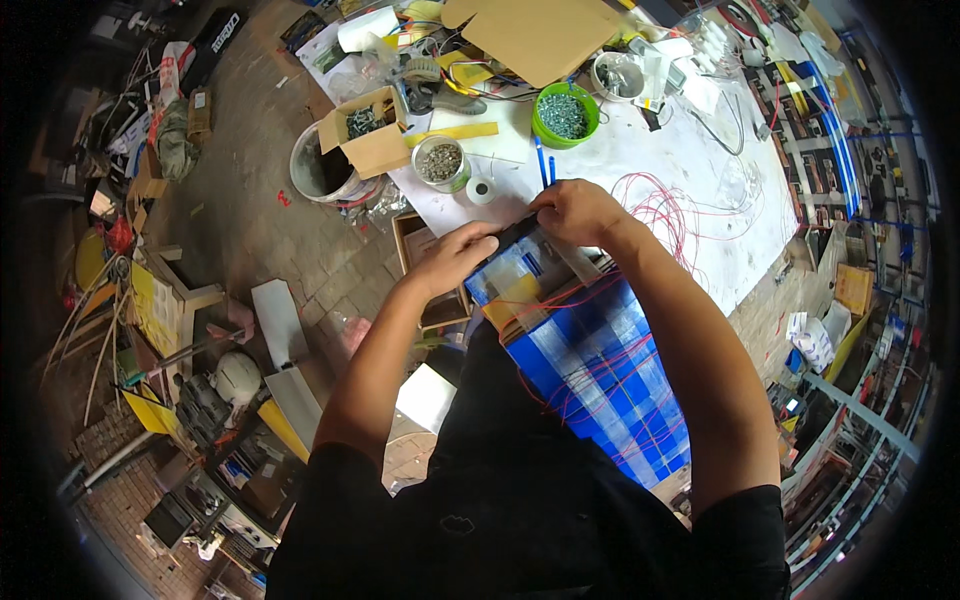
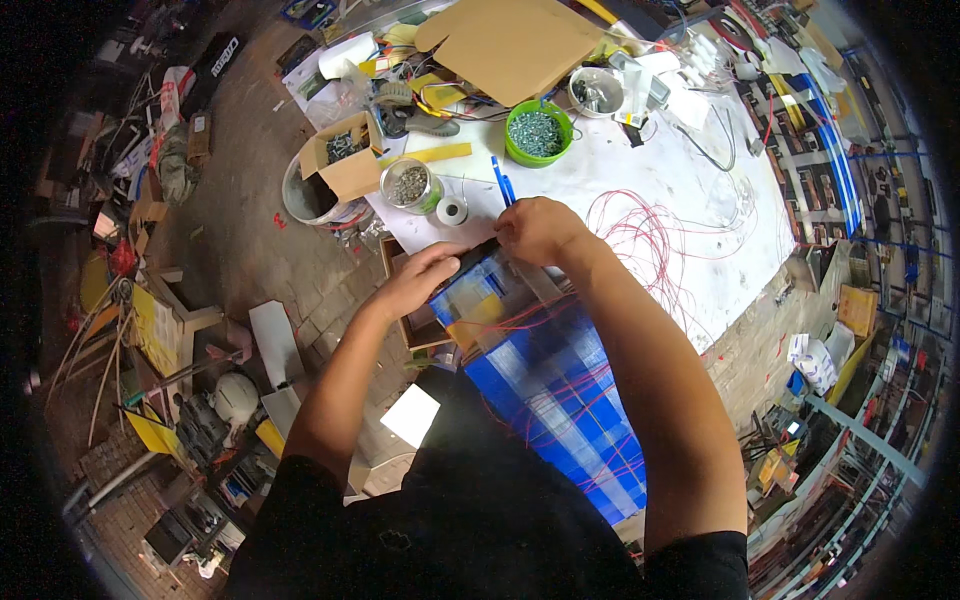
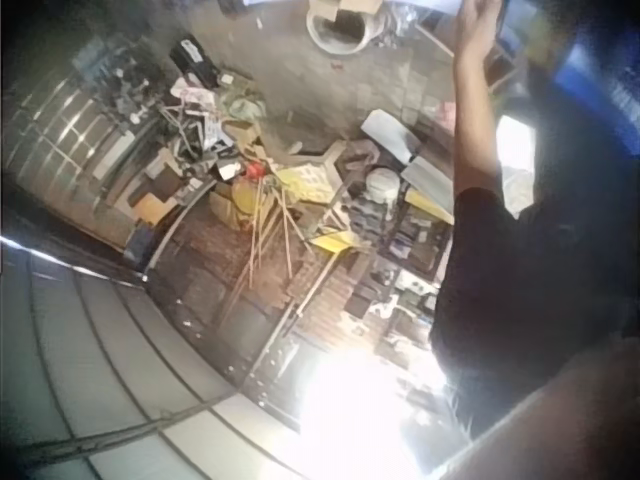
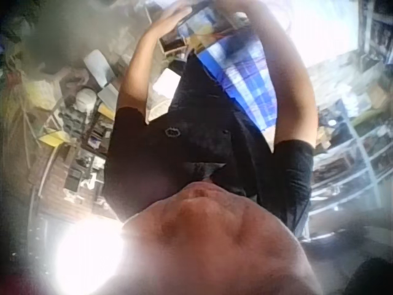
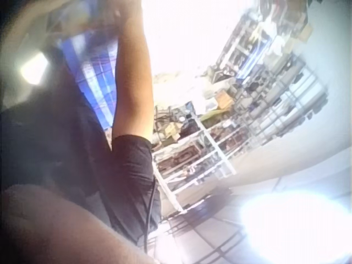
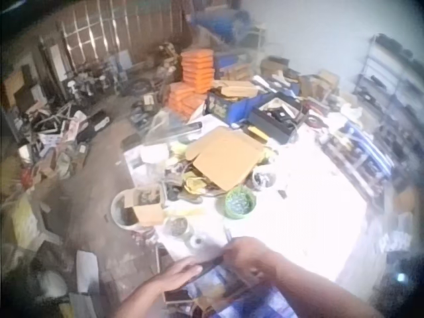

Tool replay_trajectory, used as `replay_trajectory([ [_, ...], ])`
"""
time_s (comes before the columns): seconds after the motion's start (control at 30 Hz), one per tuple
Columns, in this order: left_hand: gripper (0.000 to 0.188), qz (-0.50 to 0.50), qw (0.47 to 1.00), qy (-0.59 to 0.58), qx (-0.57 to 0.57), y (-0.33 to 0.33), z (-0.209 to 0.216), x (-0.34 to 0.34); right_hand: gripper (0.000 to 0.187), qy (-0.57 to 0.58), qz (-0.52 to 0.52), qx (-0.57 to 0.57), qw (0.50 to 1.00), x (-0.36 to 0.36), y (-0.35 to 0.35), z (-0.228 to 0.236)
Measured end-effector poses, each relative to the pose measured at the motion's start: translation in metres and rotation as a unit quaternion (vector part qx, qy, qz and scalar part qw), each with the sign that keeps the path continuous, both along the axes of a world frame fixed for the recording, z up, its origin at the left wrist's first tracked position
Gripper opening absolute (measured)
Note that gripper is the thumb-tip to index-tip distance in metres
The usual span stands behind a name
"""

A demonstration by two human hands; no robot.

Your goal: The person assembles a battery pack by connecting red wires to multiple battery cells, securing them with blue tape, and attaching a black electronic module. The person handles the battery pack and wires throughout the process.

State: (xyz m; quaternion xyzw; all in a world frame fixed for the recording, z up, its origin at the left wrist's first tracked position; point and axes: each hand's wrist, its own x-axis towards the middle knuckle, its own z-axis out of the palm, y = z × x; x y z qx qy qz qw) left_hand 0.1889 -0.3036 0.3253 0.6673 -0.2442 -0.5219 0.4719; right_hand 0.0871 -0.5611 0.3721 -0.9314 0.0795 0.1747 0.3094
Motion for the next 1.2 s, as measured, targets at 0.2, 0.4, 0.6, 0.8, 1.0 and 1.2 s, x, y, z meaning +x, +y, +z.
replay_trajectory([
  [0.2,0.042,-0.019,1.000,-0.019,0.004,-0.008,0.000,0.003,0.028,-0.056,-0.020,0.026,0.998,-0.002,0.004,0.024],
  [0.4,0.047,-0.062,0.997,0.052,0.015,-0.012,0.010,0.014,0.029,-0.076,-0.142,0.115,0.980,-0.003,0.002,0.012],
  [0.6,0.049,-0.072,0.990,0.117,-0.012,-0.014,-0.004,0.021,0.032,-0.045,-0.314,0.260,0.912,0.006,-0.028,-0.011],
  [0.8,0.057,-0.105,0.983,0.149,-0.015,-0.020,0.000,0.026,0.030,-0.005,-0.316,0.297,0.901,-0.003,-0.051,-0.028],
  [1.0,0.064,-0.127,0.982,0.139,-0.030,-0.026,-0.014,0.027,0.041,0.024,-0.259,0.207,0.943,-0.020,-0.054,-0.034],
  [1.2,0.072,-0.142,0.977,0.159,0.004,-0.034,0.009,0.031,0.047,0.002,-0.133,0.012,0.991,-0.020,-0.057,-0.024],
])
